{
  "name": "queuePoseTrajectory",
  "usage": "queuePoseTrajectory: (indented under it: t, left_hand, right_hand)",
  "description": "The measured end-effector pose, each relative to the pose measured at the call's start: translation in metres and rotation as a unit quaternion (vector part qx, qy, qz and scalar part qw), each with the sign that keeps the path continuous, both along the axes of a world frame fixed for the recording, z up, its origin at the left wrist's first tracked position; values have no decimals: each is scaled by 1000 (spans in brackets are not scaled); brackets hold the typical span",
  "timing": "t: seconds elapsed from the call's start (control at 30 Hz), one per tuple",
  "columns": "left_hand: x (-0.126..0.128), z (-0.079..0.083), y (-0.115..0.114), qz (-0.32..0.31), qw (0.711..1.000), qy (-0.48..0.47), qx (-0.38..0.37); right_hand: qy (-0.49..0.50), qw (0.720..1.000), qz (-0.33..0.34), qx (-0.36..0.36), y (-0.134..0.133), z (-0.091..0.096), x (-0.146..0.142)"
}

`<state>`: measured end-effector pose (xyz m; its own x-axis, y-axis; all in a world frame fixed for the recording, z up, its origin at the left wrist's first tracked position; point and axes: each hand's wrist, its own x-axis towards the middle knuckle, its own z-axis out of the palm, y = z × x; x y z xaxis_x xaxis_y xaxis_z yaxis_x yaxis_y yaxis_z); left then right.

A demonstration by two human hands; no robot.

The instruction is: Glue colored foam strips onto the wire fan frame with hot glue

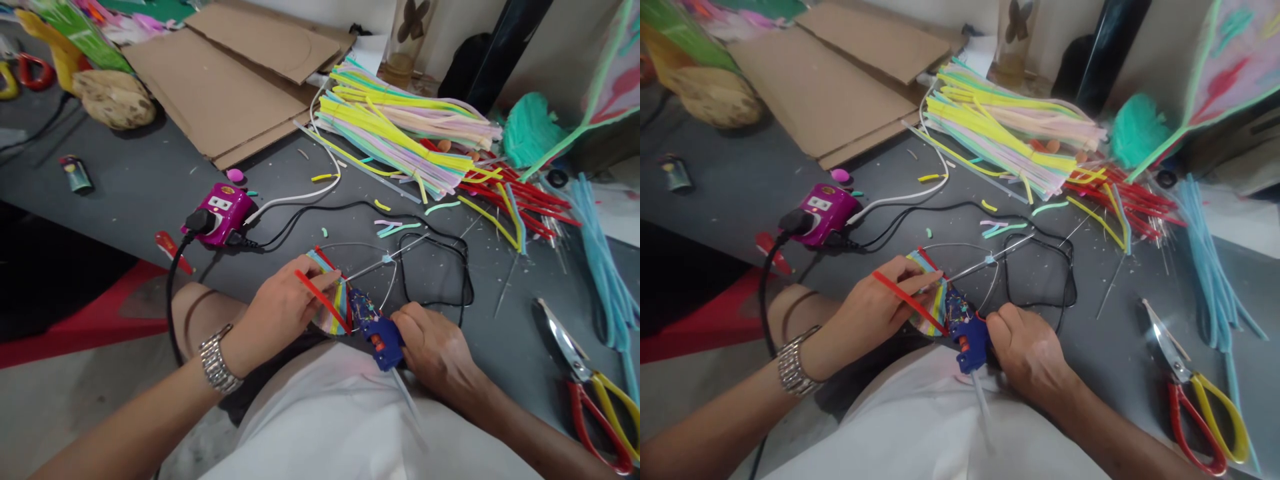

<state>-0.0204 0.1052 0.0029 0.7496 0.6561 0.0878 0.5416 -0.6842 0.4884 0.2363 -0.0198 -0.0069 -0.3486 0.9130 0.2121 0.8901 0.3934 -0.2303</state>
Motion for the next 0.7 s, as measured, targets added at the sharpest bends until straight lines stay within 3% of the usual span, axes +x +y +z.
queuePoseTrajectory:
  t: [0.5,0.7]
  left_hand:
    - [3,4,-2,9,1000,11,2]
    - [1,0,-3,4,1000,13,18]
  right_hand:
    - [-13,1000,12,2,-1,5,2]
    - [117,992,2,-50,-2,9,5]
